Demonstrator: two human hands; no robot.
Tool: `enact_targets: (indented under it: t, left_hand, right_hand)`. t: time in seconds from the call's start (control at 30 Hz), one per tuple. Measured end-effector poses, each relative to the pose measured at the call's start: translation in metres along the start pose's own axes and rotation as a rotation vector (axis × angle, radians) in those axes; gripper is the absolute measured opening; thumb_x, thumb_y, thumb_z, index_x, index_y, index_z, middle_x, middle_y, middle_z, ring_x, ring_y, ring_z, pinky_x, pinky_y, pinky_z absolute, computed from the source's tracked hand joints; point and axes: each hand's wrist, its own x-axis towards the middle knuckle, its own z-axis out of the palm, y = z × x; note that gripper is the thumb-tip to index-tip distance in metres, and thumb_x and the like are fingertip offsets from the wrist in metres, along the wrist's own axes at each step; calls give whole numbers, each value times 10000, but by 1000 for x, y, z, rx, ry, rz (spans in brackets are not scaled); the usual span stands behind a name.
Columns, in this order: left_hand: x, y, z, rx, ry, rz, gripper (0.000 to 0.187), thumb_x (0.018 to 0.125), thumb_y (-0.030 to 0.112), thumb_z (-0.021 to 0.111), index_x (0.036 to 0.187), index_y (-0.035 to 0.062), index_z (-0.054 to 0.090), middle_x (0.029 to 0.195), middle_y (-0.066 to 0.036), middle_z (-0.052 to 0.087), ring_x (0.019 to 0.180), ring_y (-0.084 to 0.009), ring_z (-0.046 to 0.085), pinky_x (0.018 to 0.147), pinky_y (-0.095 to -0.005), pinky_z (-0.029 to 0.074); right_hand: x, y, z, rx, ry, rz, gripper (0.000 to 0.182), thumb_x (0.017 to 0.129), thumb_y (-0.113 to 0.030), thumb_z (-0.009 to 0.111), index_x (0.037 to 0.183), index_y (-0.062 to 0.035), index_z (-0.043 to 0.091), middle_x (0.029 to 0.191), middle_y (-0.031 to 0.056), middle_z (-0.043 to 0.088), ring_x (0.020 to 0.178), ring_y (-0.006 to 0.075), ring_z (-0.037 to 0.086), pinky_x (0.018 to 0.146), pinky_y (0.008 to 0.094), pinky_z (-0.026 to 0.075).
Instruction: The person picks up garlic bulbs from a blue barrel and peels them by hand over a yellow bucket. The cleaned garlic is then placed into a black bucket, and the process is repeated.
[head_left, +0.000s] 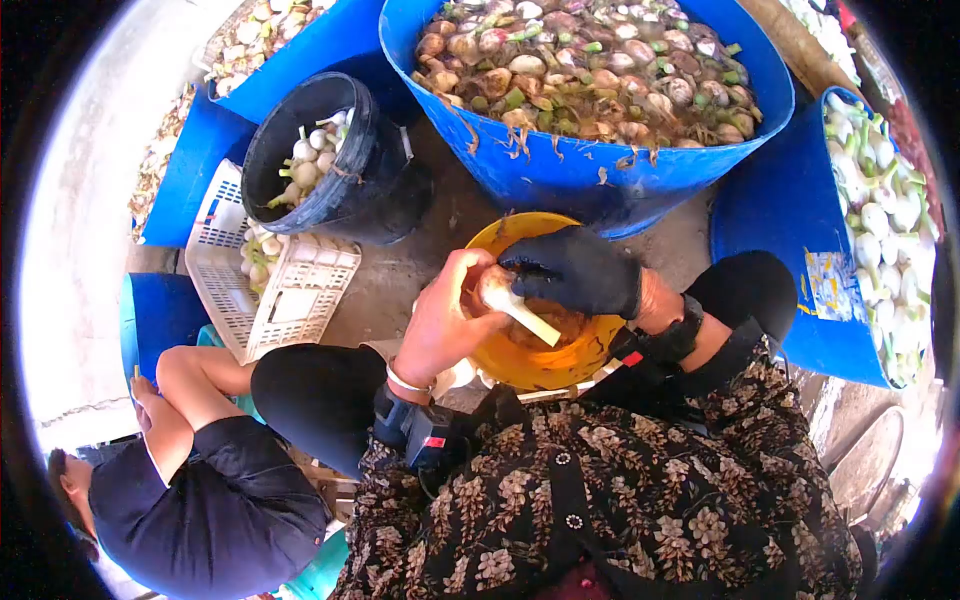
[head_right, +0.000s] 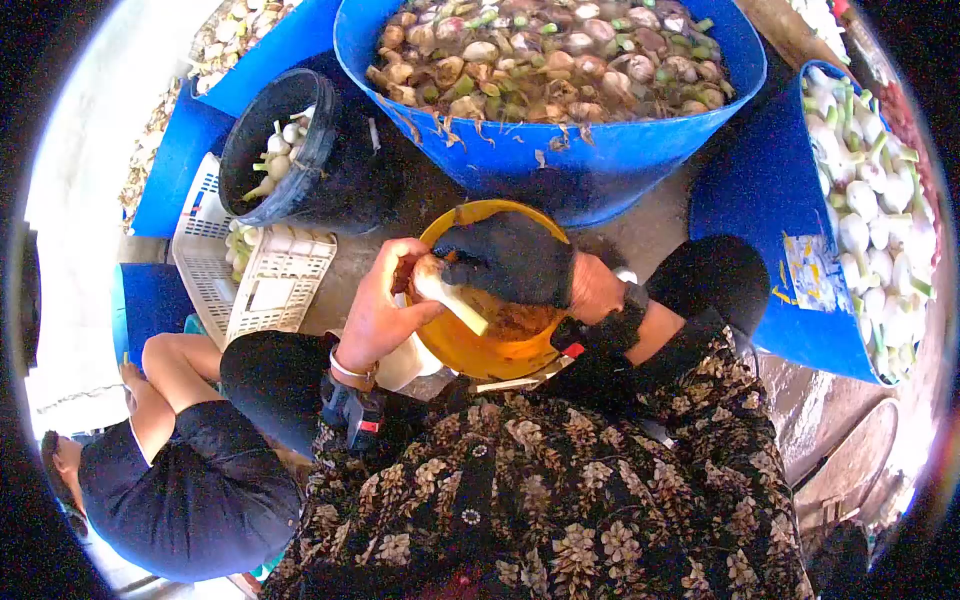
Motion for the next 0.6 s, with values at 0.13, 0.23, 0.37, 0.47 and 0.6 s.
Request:
enact_targets:
  t: [0.13,0.23,0.37,0.47,0.6]
  left_hand:
    - [-2,-6,5,-263,-25,67,552,687,29,711,1182,25,467,1018,-30,559,912,-100,533,790,-249,440]
    - [-7,-7,5,-323,-65,-10,575,695,20,708,1215,23,462,1028,-19,549,918,-91,524,797,-246,437]
    - [-10,-8,8,-381,-76,-46,592,698,5,704,1231,26,449,1044,-29,547,929,-100,528,824,-253,437]
    - [-6,-6,18,-522,32,52,570,730,7,665,1243,37,417,1068,-54,556,950,-137,551,830,-280,459]
    - [-2,-7,32,-1015,168,33,426,842,89,541,1237,54,385,1092,-104,565,969,-210,582,788,-331,511]
  right_hand:
    - [-3,-5,-7,-71,-46,35,230,854,-277,546,938,-67,589,825,155,615,776,354,597,687,425,477]
    - [-6,-3,-2,-165,-1,-65,189,833,-259,564,860,-73,578,764,147,598,728,357,586,639,425,469]
    - [-3,-8,-6,-241,0,-141,153,783,-241,594,792,-89,570,704,142,577,667,349,575,578,418,452]
    - [0,-7,-11,-186,32,-85,163,758,-231,601,773,-75,559,670,136,562,629,349,561,549,405,436]
    - [0,-6,-17,-84,60,52,201,772,-245,591,768,-50,542,655,141,533,598,339,525,553,388,427]
